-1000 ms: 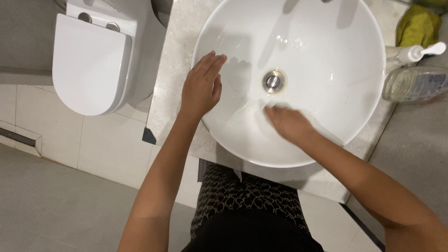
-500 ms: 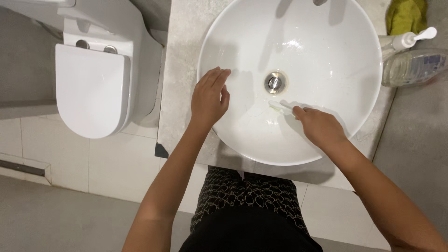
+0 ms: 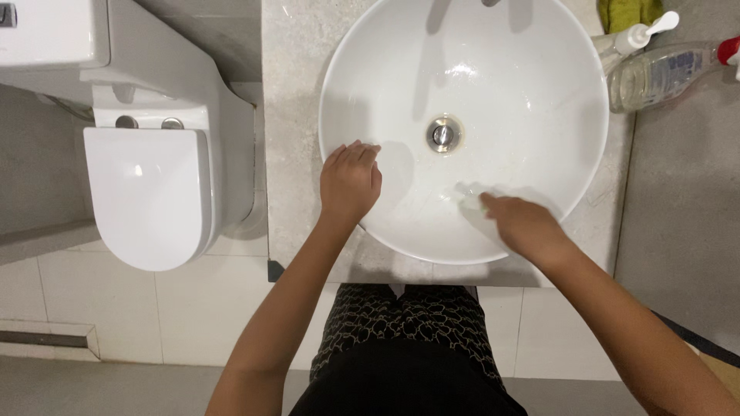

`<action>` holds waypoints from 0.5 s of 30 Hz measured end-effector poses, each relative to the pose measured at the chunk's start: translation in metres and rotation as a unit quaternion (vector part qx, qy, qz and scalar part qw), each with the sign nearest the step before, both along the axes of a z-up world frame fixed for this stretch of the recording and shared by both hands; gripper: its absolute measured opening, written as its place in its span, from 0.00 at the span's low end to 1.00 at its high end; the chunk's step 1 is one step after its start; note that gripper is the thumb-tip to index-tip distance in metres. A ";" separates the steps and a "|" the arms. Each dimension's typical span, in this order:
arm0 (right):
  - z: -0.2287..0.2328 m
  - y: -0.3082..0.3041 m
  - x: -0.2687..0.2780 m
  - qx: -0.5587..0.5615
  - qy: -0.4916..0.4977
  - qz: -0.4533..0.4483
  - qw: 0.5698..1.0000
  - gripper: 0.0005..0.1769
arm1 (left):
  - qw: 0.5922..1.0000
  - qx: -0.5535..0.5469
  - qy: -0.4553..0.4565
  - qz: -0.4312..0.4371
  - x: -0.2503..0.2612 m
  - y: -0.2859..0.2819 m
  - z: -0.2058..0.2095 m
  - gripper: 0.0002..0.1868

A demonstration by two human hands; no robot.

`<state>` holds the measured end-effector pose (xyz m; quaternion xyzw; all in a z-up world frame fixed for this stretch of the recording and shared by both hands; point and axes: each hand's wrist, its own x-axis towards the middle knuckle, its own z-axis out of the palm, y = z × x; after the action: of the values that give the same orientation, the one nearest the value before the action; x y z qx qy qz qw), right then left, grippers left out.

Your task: The person scrubs a bathroom faucet with a toothbrush, then sprays cleaning liquid onto the counter and continues scrubbing with the toothbrush.

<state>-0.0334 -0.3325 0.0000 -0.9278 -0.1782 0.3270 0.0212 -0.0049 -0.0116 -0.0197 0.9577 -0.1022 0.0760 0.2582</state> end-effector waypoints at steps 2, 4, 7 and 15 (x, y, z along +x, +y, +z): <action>-0.006 -0.006 0.009 -0.019 -0.021 -0.045 0.999 0.25 | 1.000 -0.004 -0.001 -0.005 -0.003 -0.002 0.002 0.13; 0.002 -0.006 0.023 -0.038 -0.041 -0.089 0.994 0.23 | 1.000 -0.009 -0.001 -0.009 -0.008 -0.002 0.004 0.14; 0.016 -0.001 0.035 -0.196 -0.037 -0.096 0.975 0.17 | 1.000 -0.020 -0.008 -0.011 -0.013 -0.001 0.007 0.14; -0.041 0.116 0.031 0.228 0.147 -0.131 0.954 0.08 | 0.998 -0.036 -0.034 -0.036 0.015 0.016 0.002 0.26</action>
<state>-0.0025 -0.2161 -0.0408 -0.8552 -0.1196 0.4047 0.3009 0.0104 0.0049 -0.0176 0.9404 -0.1425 0.1031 0.2912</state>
